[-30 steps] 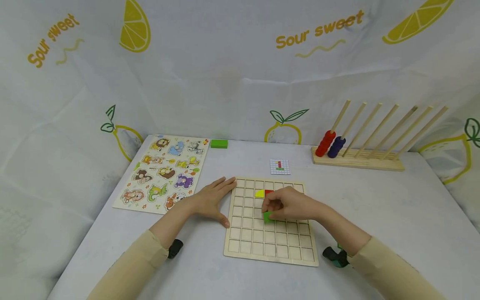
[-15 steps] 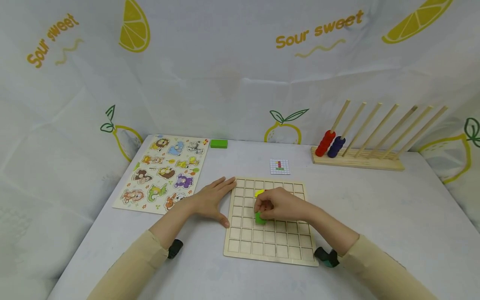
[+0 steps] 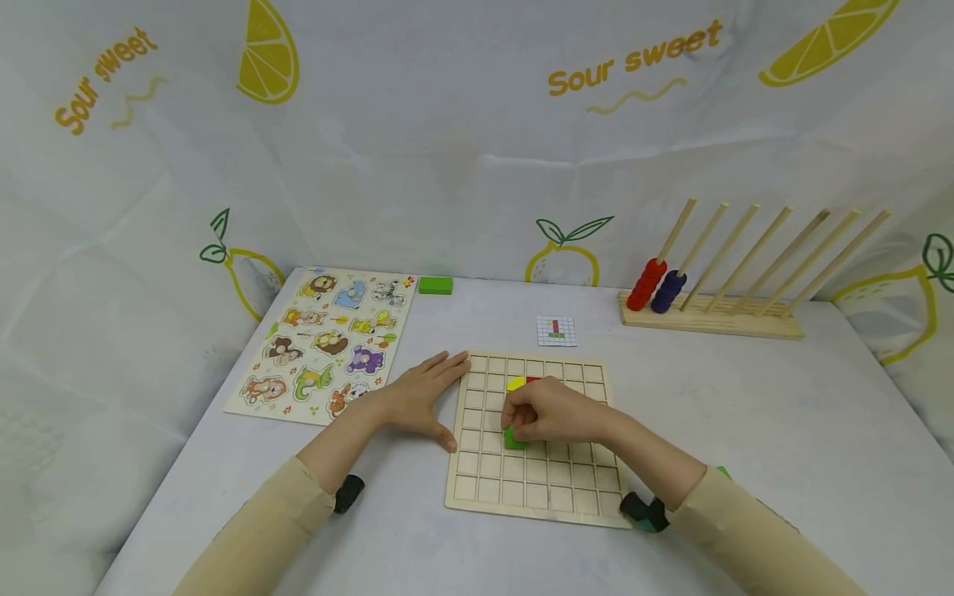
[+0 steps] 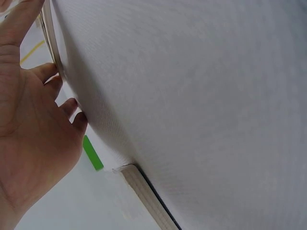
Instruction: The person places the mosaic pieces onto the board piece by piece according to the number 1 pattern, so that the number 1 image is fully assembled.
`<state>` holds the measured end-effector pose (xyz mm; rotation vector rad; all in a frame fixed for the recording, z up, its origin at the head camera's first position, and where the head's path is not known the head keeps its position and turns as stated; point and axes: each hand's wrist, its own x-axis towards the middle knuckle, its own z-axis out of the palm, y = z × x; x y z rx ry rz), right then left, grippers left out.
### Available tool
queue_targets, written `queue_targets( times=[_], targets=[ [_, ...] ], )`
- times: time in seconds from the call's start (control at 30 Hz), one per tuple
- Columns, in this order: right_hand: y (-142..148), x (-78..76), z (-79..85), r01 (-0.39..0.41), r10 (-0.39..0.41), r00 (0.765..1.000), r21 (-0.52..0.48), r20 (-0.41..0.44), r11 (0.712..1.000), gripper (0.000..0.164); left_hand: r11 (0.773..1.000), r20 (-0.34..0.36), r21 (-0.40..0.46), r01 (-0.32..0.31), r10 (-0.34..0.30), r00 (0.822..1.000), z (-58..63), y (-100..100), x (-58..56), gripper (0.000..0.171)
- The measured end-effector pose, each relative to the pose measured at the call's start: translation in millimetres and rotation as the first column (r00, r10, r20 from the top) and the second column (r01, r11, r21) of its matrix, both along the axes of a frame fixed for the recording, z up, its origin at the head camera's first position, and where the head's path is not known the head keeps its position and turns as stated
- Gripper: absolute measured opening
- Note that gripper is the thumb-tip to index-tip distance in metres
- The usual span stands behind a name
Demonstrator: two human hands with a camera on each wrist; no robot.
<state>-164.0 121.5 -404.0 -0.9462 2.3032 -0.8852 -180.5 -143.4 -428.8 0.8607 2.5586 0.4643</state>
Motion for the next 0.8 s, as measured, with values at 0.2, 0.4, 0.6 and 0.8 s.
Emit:
queue_targets(
  times=[0.2, 0.4, 0.6, 0.8],
  targets=[
    [-1.0, 1.5, -0.6, 0.01, -0.01, 1.0, -0.007, -0.003, 1.0, 0.009, 1.0, -0.002, -0.004, 0.003, -0.003, 1.0, 0.1, 0.4, -0.2, 0.122],
    [-1.5, 2.8, -0.9, 0.025, -0.025, 1.0, -0.008, 0.007, 1.0, 0.01, 1.0, 0.002, 0.0, 0.002, -0.002, 1.0, -0.1, 0.4, -0.4, 0.122],
    [-1.3, 2.9, -2.3, 0.039, -0.039, 0.999, 0.002, 0.016, 0.999, 0.008, 1.0, 0.001, 0.001, 0.006, -0.006, 1.0, -0.6, 0.2, -0.5, 0.122],
    [-1.7, 2.3, -2.4, 0.039, -0.039, 0.999, 0.017, 0.002, 0.999, 0.008, 1.0, -0.002, 0.0, 0.004, -0.004, 1.0, -0.5, 0.3, -0.6, 0.122]
  ],
)
